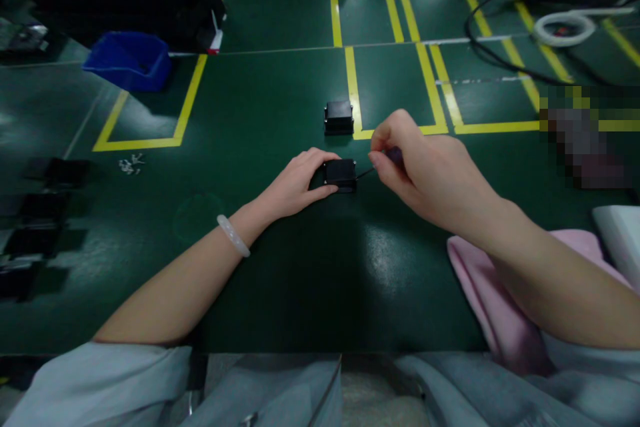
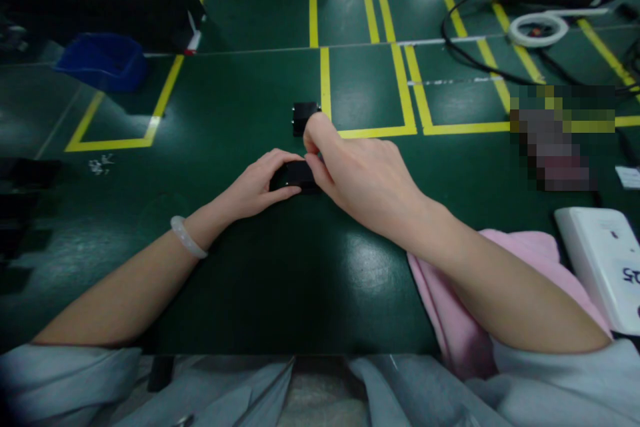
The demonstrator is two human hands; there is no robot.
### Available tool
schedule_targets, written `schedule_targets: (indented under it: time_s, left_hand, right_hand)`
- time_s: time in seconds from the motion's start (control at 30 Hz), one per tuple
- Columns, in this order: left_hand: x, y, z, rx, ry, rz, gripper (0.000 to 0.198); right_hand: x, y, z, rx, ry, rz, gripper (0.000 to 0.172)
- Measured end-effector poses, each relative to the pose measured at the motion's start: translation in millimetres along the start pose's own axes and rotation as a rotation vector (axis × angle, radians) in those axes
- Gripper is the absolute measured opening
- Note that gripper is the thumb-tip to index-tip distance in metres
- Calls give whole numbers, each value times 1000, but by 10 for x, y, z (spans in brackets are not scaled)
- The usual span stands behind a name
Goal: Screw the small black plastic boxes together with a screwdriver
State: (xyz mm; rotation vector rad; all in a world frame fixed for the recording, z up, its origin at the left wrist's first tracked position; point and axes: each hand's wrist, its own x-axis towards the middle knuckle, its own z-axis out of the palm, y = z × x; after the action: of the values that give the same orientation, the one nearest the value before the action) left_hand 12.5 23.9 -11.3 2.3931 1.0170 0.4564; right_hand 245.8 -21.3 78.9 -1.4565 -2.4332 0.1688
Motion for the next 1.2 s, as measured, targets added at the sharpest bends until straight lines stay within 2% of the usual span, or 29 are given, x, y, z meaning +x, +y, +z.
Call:
schedule_targets:
  time_s: [0.17,0.37,0.87,1.0,1.2]
  left_hand:
    - [-3,7,0,-2,-3,-14,41]
    - [-3,23,-9,-7,-11,-24,42]
    - [-3,14,-2,8,3,-4,41]
    - [-2,19,-5,7,-13,-29,42]
    - [2,14,-9,3,-13,-21,41]
  right_hand:
    - [-10,-1,5,8,40,-21,25]
    - [-5,-9,-16,-13,2,-4,24]
    - [-6,9,1,24,22,12,29]
    - [-1,14,-5,-4,26,-2,23]
    - [-1,17,-10,21,6,2,25]
